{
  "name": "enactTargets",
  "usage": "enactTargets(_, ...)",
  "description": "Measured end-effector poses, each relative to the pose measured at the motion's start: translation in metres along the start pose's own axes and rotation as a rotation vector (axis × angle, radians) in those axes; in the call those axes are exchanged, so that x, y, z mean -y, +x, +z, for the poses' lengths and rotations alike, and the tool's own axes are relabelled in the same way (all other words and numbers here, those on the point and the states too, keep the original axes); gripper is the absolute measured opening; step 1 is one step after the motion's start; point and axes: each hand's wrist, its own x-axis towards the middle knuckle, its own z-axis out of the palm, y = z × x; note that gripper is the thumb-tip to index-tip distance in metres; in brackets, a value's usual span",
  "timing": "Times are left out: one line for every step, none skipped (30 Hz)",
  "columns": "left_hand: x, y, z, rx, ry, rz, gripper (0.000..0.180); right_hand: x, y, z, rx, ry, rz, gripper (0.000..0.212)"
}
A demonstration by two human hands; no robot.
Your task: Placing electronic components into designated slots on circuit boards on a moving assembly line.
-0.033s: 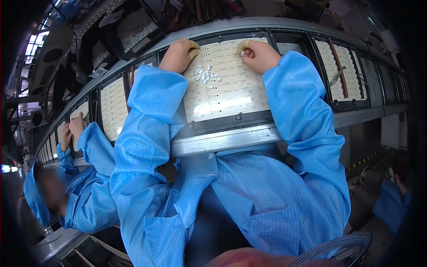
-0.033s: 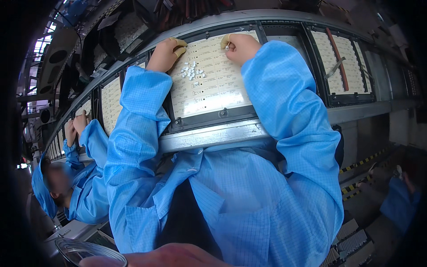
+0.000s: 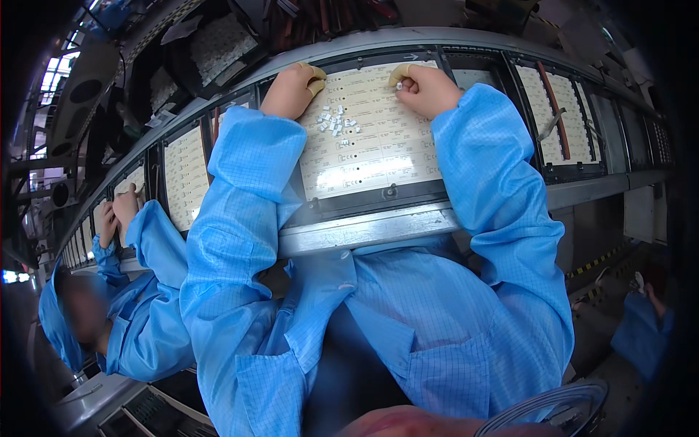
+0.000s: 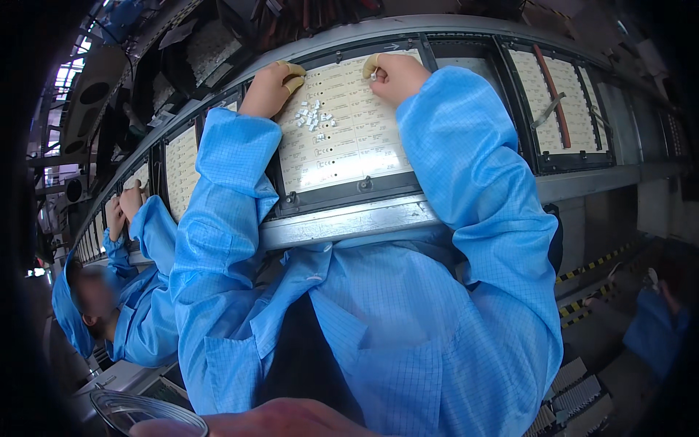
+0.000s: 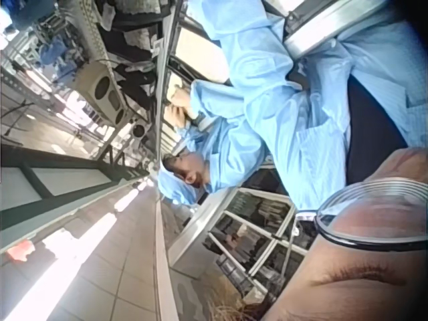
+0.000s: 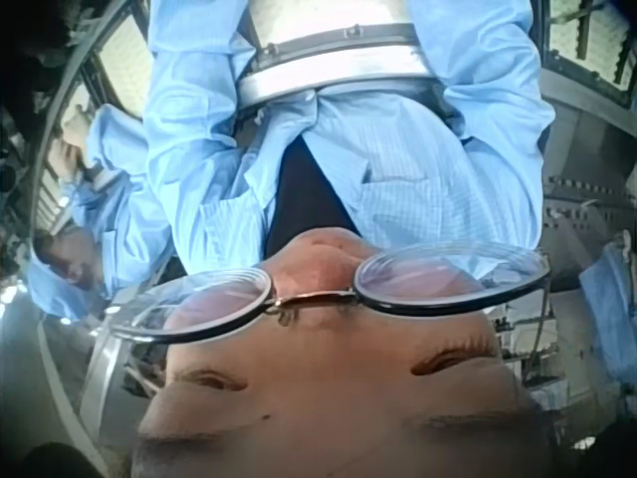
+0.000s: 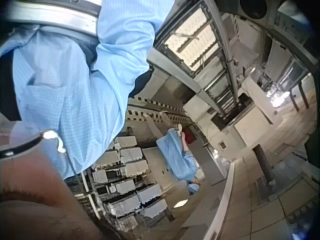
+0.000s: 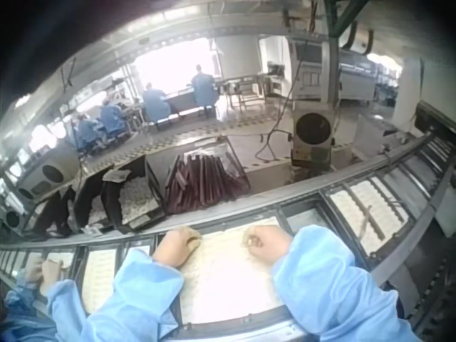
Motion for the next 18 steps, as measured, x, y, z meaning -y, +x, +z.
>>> enactTargets(0.002,0.000,0.001,-0.008,-0.006,0.030,0.019,-0.002,-0.001,-0.002,-0.005,-0.001,-0.003,0.019)
enactTargets(0.002,0.000,0.001,-0.014,-0.010,0.059,0.019,-0.003,-0.001,-0.003,-0.004,0.001,-0.001,0.019)
enactTargets(0.002,0.000,0.001,-0.011,-0.010,0.058,0.019,-0.002,-0.002,-0.005,-0.022,-0.022,0.014,0.019)
enactTargets(0.001,0.000,0.002,-0.017,-0.024,0.032,0.018,-0.002,-0.002,-0.006,-0.040,-0.046,0.028,0.020)
enactTargets(-0.001,0.000,0.003,-0.023,-0.038,0.006,0.017,-0.002,-0.003,-0.008,-0.040,-0.045,0.031,0.020)
enactTargets(0.000,0.001,0.003,-0.020,-0.038,0.006,0.017,-0.002,-0.003,-0.010,-0.052,-0.045,0.035,0.020)
enactTargets(0.001,0.002,0.004,-0.015,-0.013,0.035,0.018,-0.002,-0.004,-0.011,-0.064,-0.045,0.039,0.020)
enactTargets(0.001,0.002,0.003,-0.013,0.011,0.065,0.019,-0.001,-0.004,-0.012,-0.065,-0.045,0.040,0.020)
enactTargets(0.001,0.002,0.004,-0.012,0.011,0.066,0.019,-0.001,-0.004,-0.013,-0.077,-0.051,0.034,0.020)
enactTargets(0.000,0.001,0.004,-0.013,-0.015,0.039,0.018,0.000,-0.004,-0.014,-0.090,-0.057,0.028,0.020)
enactTargets(-0.001,0.001,0.005,-0.014,-0.041,0.012,0.017,0.000,-0.005,-0.015,-0.089,-0.056,0.030,0.020)
enactTargets(-0.001,0.001,0.005,-0.013,-0.042,0.011,0.017,0.001,-0.006,-0.016,-0.114,-0.074,0.037,0.020)
enactTargets(0.000,0.001,0.005,-0.017,-0.035,0.028,0.018,0.002,-0.007,-0.017,-0.139,-0.092,0.044,0.020)
enactTargets(0.000,0.002,0.006,-0.021,-0.028,0.046,0.018,0.001,-0.007,-0.019,-0.139,-0.092,0.046,0.020)
enactTargets(0.000,0.002,0.008,-0.019,-0.029,0.046,0.018,-0.001,-0.006,-0.022,-0.133,-0.104,0.045,0.020)
enactTargets(0.000,0.002,0.011,-0.025,0.011,0.026,0.017,-0.003,-0.005,-0.024,-0.126,-0.116,0.043,0.020)
enactTargets(0.000,0.003,0.012,-0.031,0.051,0.006,0.017,-0.005,-0.004,-0.024,-0.124,-0.117,0.044,0.020)
enactTargets(0.000,0.004,0.013,-0.031,0.048,0.004,0.017,-0.007,-0.002,-0.025,-0.122,-0.111,0.063,0.021)
